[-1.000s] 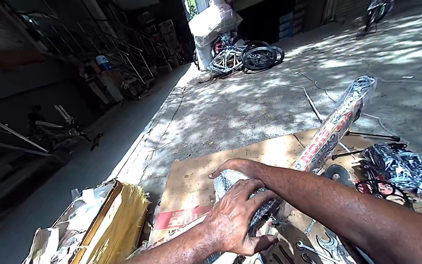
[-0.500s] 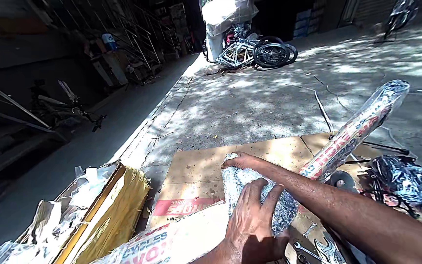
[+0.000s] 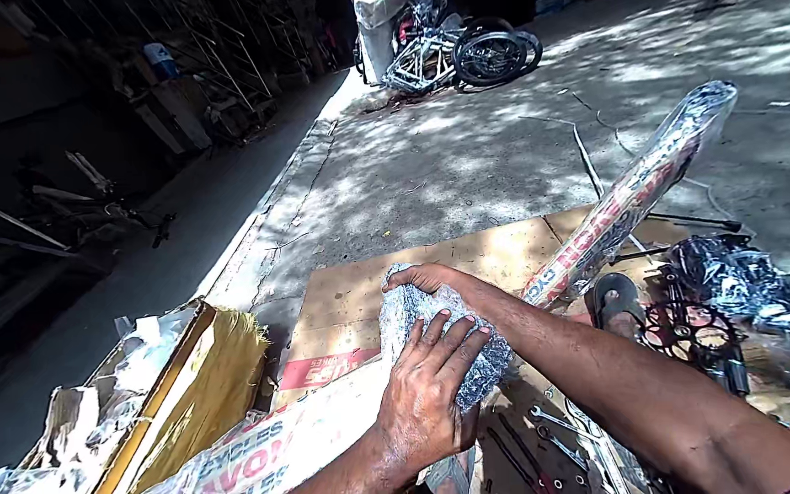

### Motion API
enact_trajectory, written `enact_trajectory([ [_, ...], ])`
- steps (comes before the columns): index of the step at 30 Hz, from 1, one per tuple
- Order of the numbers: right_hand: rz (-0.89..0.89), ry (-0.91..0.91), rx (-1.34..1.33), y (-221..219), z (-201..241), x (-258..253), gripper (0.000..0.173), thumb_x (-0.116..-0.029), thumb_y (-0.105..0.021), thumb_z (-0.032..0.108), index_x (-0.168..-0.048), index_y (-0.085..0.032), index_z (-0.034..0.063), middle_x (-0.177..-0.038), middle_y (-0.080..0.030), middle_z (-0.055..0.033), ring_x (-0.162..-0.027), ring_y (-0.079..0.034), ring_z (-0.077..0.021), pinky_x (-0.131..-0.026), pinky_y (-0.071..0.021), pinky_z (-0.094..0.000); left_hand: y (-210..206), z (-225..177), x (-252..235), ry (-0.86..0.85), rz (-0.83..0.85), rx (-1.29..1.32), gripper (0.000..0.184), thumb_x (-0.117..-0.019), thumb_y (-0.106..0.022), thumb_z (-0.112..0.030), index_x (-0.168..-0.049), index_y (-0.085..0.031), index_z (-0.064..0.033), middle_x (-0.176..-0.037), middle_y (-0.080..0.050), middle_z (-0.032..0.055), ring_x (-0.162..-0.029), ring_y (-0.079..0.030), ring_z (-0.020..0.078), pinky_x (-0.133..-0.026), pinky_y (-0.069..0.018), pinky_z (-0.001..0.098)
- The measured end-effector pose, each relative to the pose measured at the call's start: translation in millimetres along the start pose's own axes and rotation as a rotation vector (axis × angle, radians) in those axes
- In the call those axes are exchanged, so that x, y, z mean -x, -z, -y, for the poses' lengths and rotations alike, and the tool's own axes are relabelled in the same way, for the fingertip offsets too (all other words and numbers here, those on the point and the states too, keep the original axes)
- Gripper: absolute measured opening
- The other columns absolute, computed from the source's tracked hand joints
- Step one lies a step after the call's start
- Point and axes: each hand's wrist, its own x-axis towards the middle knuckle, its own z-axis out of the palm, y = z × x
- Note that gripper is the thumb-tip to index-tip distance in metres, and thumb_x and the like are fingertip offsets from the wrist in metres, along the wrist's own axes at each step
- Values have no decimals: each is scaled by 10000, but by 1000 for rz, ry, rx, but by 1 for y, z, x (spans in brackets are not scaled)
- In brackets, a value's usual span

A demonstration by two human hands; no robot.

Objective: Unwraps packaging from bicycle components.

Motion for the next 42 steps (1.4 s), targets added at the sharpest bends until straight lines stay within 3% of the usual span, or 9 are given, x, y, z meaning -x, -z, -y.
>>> enact_trajectory([
  [7, -427, 381, -351, -1, -9, 22, 95, -857, -679, 29, -946, -645, 37, -763, -674, -82, -661, -659, -154, -595, -572, -337, 8, 56, 13, -432, 74, 102, 453, -974, -511, -320, -1383, -612, -153, -1448, -596, 89, -1440, -454, 316, -1207, -329, 595],
  [10, -506, 497, -291, 1, -14, 31, 174, -876, -681, 39, -1044, -639, 23, -810, -697, -89, -705, -683, -151, -641, -591, -334, 19, 52, 11, -425, 187, 93, 507, -971, -566, -400, -1435, -578, -195, -1517, -536, 79, -1476, -407, 299, -1222, -313, 584],
  [16, -489, 543, -247, 7, -12, 14, 102, -881, -680, 12, -980, -655, 9, -776, -692, -69, -681, -670, -115, -646, -585, -297, 29, 12, -17, 551, 253, 101, 1203, -657, -587, -939, -1611, -330, -251, -1694, -215, 94, -1558, -211, 293, -1206, -248, 627],
  [19, -414, 503, -326, 3, -9, 16, 99, -921, -674, 57, -1009, -648, 18, -790, -689, -75, -689, -674, -122, -644, -587, -292, 20, -12, -37, 677, 338, -125, 1379, -502, -597, -997, -1620, -307, -245, -1666, -254, 175, -1499, -318, 358, -1120, -337, 634],
  [24, -96, 285, -289, 16, 1, 17, 137, -1019, -546, 200, -971, -629, 102, -791, -676, -37, -693, -669, -112, -623, -583, -290, 9, -11, -30, 589, 268, -252, 1028, -533, -632, -897, -1441, -559, -418, -1630, -340, 126, -1413, -440, 330, -993, -451, 603],
  [29, -294, 457, -532, 2, -18, 32, 62, -900, -663, 69, -949, -626, 70, -775, -662, -61, -669, -653, -132, -594, -572, -305, 10, -10, -21, 366, 239, -244, 797, -588, -662, -825, -1270, -690, -414, -1619, -364, 127, -1441, -417, 314, -1034, -440, 584],
  [33, -498, 755, -630, -3, -42, 66, 189, -837, -712, 95, -1010, -657, 42, -856, -696, -95, -771, -685, -175, -698, -596, -379, 21, 20, -6, -39, 299, -172, 784, -619, -668, -798, -1300, -663, -410, -1622, -340, 193, -1518, -291, 369, -1141, -340, 646],
  [39, -607, 889, -690, -12, -57, 80, 158, -851, -695, 111, -992, -671, 43, -853, -707, -80, -779, -694, -161, -721, -602, -378, 25, 35, -9, -166, 360, -151, 865, -624, -637, -835, -1372, -604, -402, -1651, -281, 195, -1538, -244, 370, -1176, -280, 658],
  [42, -607, 856, -537, -21, -62, 90, 295, -902, -728, 272, -1151, -664, 126, -969, -714, -18, -877, -697, -112, -778, -602, -334, 27, 41, -14, -24, 322, -89, 1033, -654, -601, -876, -1500, -499, -291, -1634, -338, 140, -1497, -343, 301, -1165, -351, 576],
])
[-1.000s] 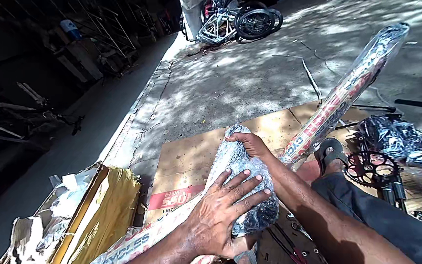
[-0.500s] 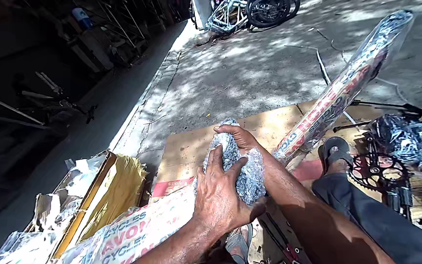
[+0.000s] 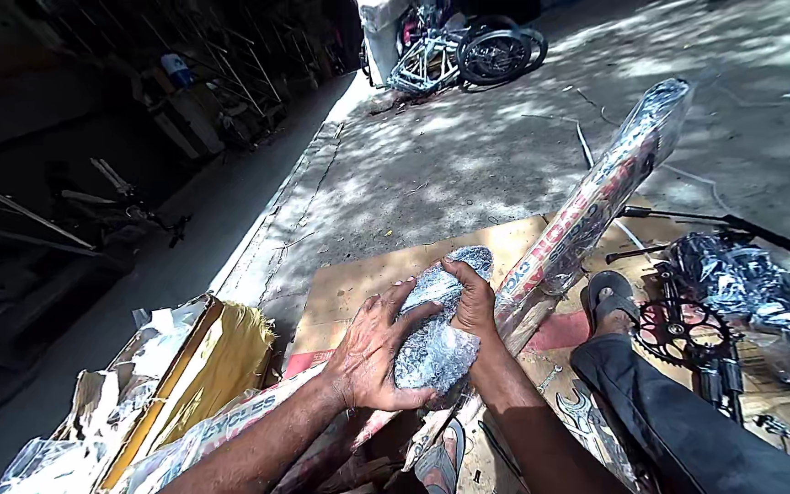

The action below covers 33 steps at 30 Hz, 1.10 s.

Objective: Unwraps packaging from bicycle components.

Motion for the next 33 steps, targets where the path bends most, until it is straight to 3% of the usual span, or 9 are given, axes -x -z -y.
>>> enact_trajectory([
  [7, 82, 43, 649, 23, 52, -30, 798, -849, -810, 481, -1446, -431, 113, -1224, -662, -108, -1092, -664, -198, -909, -567, -417, 5, -7, -15, 263, 77, 24, 1141, -611, -630, -893, -1595, -317, -406, -1498, -503, 71, -1333, -515, 260, -1047, -445, 571],
  [9, 100, 412, 755, 5, 96, -41, 528, -935, -724, 414, -1290, -535, 71, -1140, -626, -75, -1046, -631, -154, -880, -547, -342, 6, -9, -18, 270, 93, 14, 1175, -595, -632, -885, -1609, -287, -402, -1486, -513, 101, -1304, -533, 288, -1015, -452, 574],
  [10, 155, 549, 682, -13, 119, -42, 249, -1017, -615, 326, -1104, -596, 93, -972, -638, -21, -891, -646, -108, -782, -560, -288, 6, -9, -20, 279, 106, 16, 1204, -587, -637, -889, -1618, -267, -391, -1468, -528, 113, -1287, -545, 297, -1000, -458, 577],
  [11, 259, 586, 551, -34, 138, -40, 280, -1091, -448, 286, -907, -597, 138, -790, -625, 32, -708, -622, -73, -659, -547, -251, 6, -9, -23, 292, 118, 19, 1227, -577, -647, -891, -1622, -251, -384, -1434, -545, 109, -1265, -557, 293, -986, -470, 574],
  [13, 526, 452, 293, -63, 143, -40, 574, -1130, -224, 383, -635, -446, 194, -531, -463, 57, -452, -437, -70, -449, -383, -234, 8, -7, -28, 309, 133, 38, 1250, -568, -666, -892, -1624, -244, -373, -1368, -576, 90, -1216, -575, 275, -963, -480, 561],
  [16, 671, 195, 274, -34, 69, -80, 546, -1104, -309, 379, -579, -337, 232, -476, -288, 96, -392, -244, -37, -398, -209, -228, 9, -6, -32, 314, 153, 28, 1185, -606, -656, -879, -1613, -291, -373, -1335, -599, 97, -1179, -593, 283, -948, -488, 566],
  [21, 442, -123, 330, -33, 73, -91, 528, -1115, -334, 383, -611, -327, 227, -484, -267, 83, -378, -228, -41, -380, -208, -199, 11, -14, -38, 346, 227, -39, 1196, -611, -623, -896, -1624, -250, -381, -1333, -594, 108, -1175, -582, 297, -941, -465, 571],
  [27, 695, 119, 261, -80, 140, -48, 560, -1132, -264, 360, -593, -315, 217, -478, -279, 71, -395, -249, -56, -401, -224, -211, 14, -8, -41, 318, 235, 6, 1215, -609, -659, -859, -1630, -252, -343, -1322, -601, 131, -1175, -587, 318, -939, -471, 594],
  [33, 441, -196, 310, -18, 60, -104, 507, -1103, -376, 374, -619, -335, 228, -486, -259, 95, -381, -215, -29, -382, -193, -197, 26, -12, -57, 346, 328, -63, 1077, -676, -621, -870, -1596, -328, -393, -1355, -595, 98, -1207, -580, 289, -981, -460, 567],
])
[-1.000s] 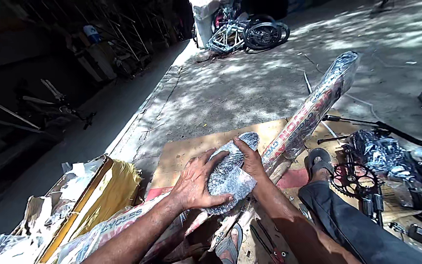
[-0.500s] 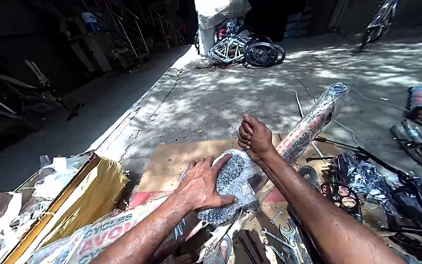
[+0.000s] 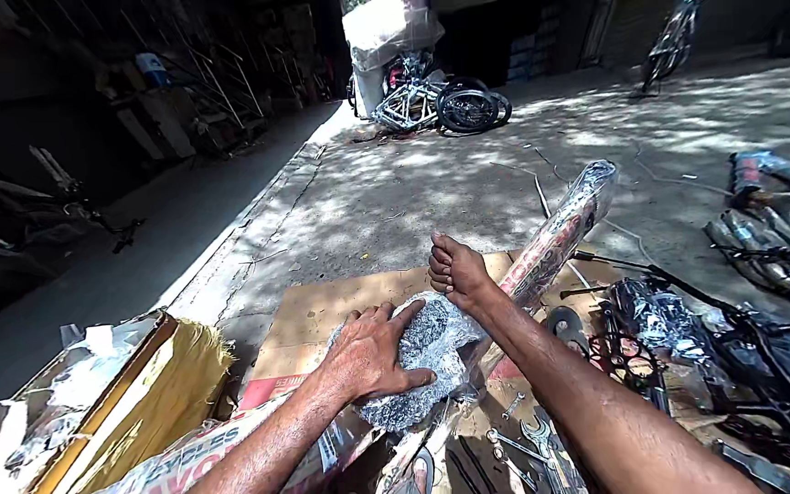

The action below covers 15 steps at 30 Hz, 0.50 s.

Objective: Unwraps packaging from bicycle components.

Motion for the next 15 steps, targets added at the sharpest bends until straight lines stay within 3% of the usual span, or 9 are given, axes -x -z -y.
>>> enact_trajectory([
  [2, -7, -9, 84, -3, 7, 12, 512, -1100, -387, 422, -639, -391, 200, -509, -330, 75, -396, -280, -36, -392, -243, -197, -4, 0, 3, -7, -10, -9, 1083, -674, -598, -889, -1599, -317, -402, -1329, -610, 88, -1177, -591, 275, -957, -466, 559],
  [4, -8, 98, 158, 1, 19, 26, 494, -1096, -411, 439, -695, -489, 162, -575, -423, 53, -457, -379, -53, -445, -338, -209, -6, 3, 3, -22, -48, -5, 1069, -674, -590, -890, -1592, -337, -405, -1304, -623, 74, -1155, -599, 268, -936, -471, 557],
  [7, -145, 191, 169, 21, 17, 48, 459, -1084, -458, 441, -737, -542, 153, -619, -483, 49, -505, -461, -60, -490, -426, -215, -13, 7, 4, -26, -118, 10, 1035, -659, -600, -880, -1563, -391, -419, -1283, -635, 46, -1138, -610, 253, -910, -491, 557],
  [11, -348, 90, 153, 58, -23, 84, 374, -1090, -489, 360, -827, -598, 117, -672, -527, 39, -535, -468, -40, -489, -393, -186, -13, 11, 9, -8, -183, 57, 969, -668, -631, -849, -1528, -440, -445, -1287, -639, 24, -1126, -624, 228, -905, -505, 561],
  [15, -483, -100, -70, 77, -61, 127, 323, -1078, -496, 394, -888, -583, 149, -690, -521, 37, -550, -506, -75, -531, -482, -244, -11, 10, 13, 30, -212, 106, 897, -691, -675, -801, -1494, -487, -450, -1322, -634, -9, -1130, -634, 229, -900, -521, 582],
])
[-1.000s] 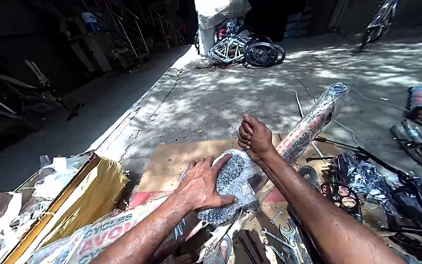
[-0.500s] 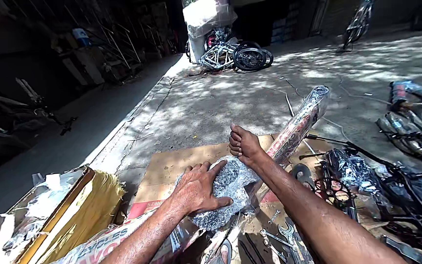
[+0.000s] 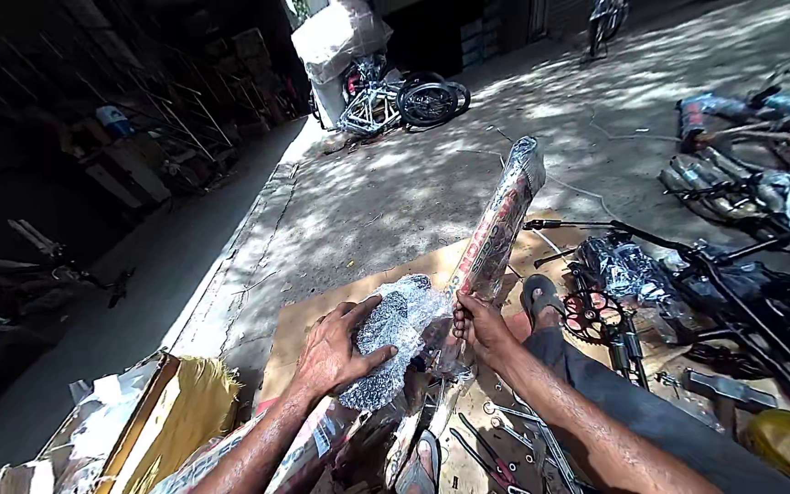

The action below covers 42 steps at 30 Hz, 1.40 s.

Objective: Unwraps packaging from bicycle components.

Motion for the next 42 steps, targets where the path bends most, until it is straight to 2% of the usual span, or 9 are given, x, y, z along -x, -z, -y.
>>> enact_trajectory([
  [4, -31, -54, -316, 14, -27, -5, 423, -1101, -395, 429, -1084, -617, 69, -935, -690, -83, -802, -692, -214, -741, -591, -397, 1, -1, 7, 147, -70, 75, 895, -740, -676, -787, -1517, -474, -390, -1357, -647, 46, -1251, -599, 310, -1006, -468, 635],
  [8, 40, -29, -543, -54, -22, -26, 706, -1081, -210, 603, -1315, -587, 54, -1117, -685, -127, -974, -662, -226, -842, -542, -434, 4, -1, 11, 392, -19, 150, 795, -799, -640, -780, -1399, -625, -259, -1383, -632, 74, -1321, -558, 293, -1116, -406, 594],
  [12, 226, -85, -764, -119, 5, -39, 712, -1040, -291, 664, -1145, -614, 38, -977, -713, -153, -875, -718, -278, -770, -593, -436, -5, 3, 20, 410, -79, 121, 845, -818, -596, -784, -1410, -619, -182, -1428, -592, 121, -1322, -552, 333, -1100, -419, 605],
  [16, 227, -48, -404, -92, -5, -43, 471, -1052, -472, 516, -1248, -605, 110, -1056, -716, -96, -920, -692, -194, -774, -575, -374, -12, 2, 21, 409, -128, 141, 844, -782, -603, -806, -1383, -645, -215, -1409, -606, 75, -1315, -554, 299, -1097, -413, 607],
  [20, 87, 81, 94, -69, 2, -35, 683, -1006, -474, 659, -1405, -569, 112, -1333, -619, -193, -1199, -605, -322, -973, -497, -571, -14, 6, 23, 513, -229, 485, 465, -915, -703, -535, -1272, -719, -237, -1270, -698, 24, -1185, -646, 218, -1004, -510, 550],
  [25, -126, 291, -67, -58, 6, -36, 559, -1103, -348, 505, -1247, -615, 35, -1002, -716, -128, -817, -712, -217, -715, -593, -387, -21, 5, 28, 549, -332, 624, 446, -891, -749, -483, -1279, -716, -265, -1272, -696, 11, -1176, -652, 180, -980, -536, 498],
  [32, -134, 364, -251, -112, 26, -87, 653, -1108, -215, 528, -1270, -573, 7, -892, -727, -164, -731, -732, -260, -686, -616, -421, -28, 5, 36, 553, -398, 537, 470, -897, -691, -530, -1281, -714, -260, -1343, -642, 77, -1270, -586, 238, -1040, -485, 513],
  [38, -86, 253, -201, -57, -7, -41, 762, -1026, -194, 721, -1361, -541, 132, -1015, -747, -110, -834, -731, -208, -752, -591, -377, -37, 5, 42, 516, -453, 520, 492, -888, -664, -565, -1273, -720, -265, -1353, -624, 79, -1256, -588, 230, -1037, -489, 497],
  [42, -75, 169, 71, -7, -70, -10, 387, -1113, -419, 350, -1273, -579, 35, -960, -729, -171, -795, -737, -283, -702, -623, -433, -49, -1, 64, 188, -528, 154, 661, -835, -623, -715, -1311, -700, -263, -1455, -518, 197, -1350, -490, 375, -1071, -446, 566],
])
